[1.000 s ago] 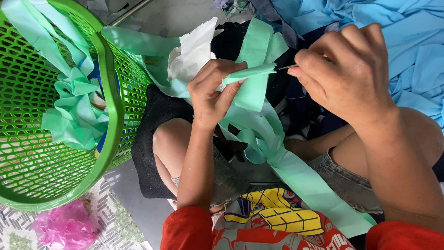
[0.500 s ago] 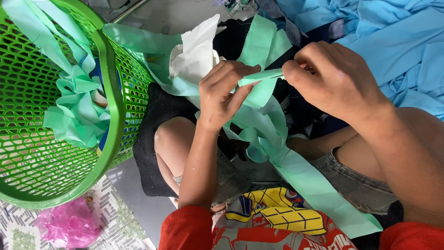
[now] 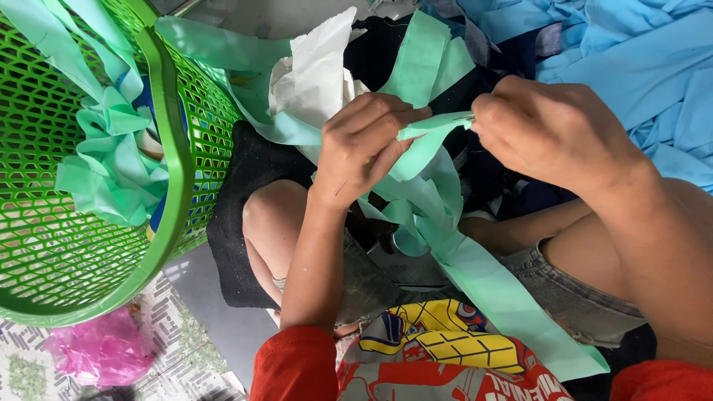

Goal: The person sits cross-legged and uses scissors to cut a long strip of light green fabric into smaller pieces. They repeatedly fold and snip the fabric, placing the cut pieces into a green basket beside them.

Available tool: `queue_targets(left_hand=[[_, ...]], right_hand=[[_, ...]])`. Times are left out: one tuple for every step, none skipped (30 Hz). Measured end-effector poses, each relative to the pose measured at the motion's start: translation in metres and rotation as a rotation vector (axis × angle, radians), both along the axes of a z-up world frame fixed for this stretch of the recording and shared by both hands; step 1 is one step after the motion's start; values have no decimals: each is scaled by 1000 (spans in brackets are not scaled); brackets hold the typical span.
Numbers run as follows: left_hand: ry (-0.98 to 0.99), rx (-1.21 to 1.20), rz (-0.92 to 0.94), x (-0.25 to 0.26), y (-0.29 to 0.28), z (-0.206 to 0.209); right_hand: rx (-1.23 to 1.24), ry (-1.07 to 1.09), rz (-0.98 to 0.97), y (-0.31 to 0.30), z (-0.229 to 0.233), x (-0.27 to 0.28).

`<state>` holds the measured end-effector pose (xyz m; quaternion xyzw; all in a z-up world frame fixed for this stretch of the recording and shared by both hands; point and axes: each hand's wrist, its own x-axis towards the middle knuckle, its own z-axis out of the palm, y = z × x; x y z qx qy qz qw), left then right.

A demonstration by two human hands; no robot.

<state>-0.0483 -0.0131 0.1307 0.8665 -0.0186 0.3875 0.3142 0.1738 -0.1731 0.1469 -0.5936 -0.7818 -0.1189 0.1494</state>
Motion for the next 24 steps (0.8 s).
queue_targets(left_hand=[[-1, -2, 0, 1, -1, 0], [10, 7, -4, 1, -2, 0], [20, 16, -7, 2, -4, 0], [18, 15, -7, 3, -4, 0], [21, 9, -11, 2, -4, 0], [23, 4, -16, 2, -4, 1], [26, 4, -15, 1, -3, 1], [21, 1, -21, 0, -3, 1], [12, -4, -31, 1, -2, 1], [12, -4, -34, 1, -1, 1], [3, -2, -36, 1, -1, 2], [-6, -1, -38, 0, 0, 2], [-7, -2, -34, -1, 0, 2], [-6, 19, -30, -2, 1, 3], [-7, 40, -23, -3, 1, 3], [-12, 39, -17, -3, 1, 2], [-5, 73, -3, -3, 1, 2], [1, 107, 11, -2, 2, 1], [-1, 104, 16, -1, 0, 2], [2, 142, 26, 2, -2, 2], [9, 176, 34, 4, -5, 3], [11, 171, 35, 4, -6, 1], [15, 171, 32, 5, -5, -1], [19, 171, 29, 5, -5, -2]], right_hand=[[-2, -1, 0, 0, -1, -2], [14, 14, 23, 0, -2, -3], [30, 29, 47, 0, -3, -5], [29, 27, 47, -1, -5, -4], [49, 17, 13, -1, -7, -5], [68, 7, -22, -2, -10, -5], [69, 10, -21, -2, -11, -6], [61, -19, -25, -3, -13, -6], [52, -51, -32, -4, -13, -5], [51, -51, -35, -5, -14, -5], [50, -66, -27, -5, -14, -5], [48, -81, -20, -6, -13, -5], [48, -83, -16, -6, -15, -6], [45, -60, -29, -7, -17, -7], [43, -40, -39, -6, -18, -7], [42, -44, -33, -6, -17, -7], [44, -9, -23, -6, -16, -6], [44, 27, -12, -6, -15, -6], [42, 24, -8, -4, -13, -8], [70, -42, 15, -2, -12, -10], [96, -104, 36, -1, -12, -13], [90, -103, 38, -1, -14, -11], [94, -99, 37, -2, -16, -10], [97, -95, 37, -2, -17, -9]])
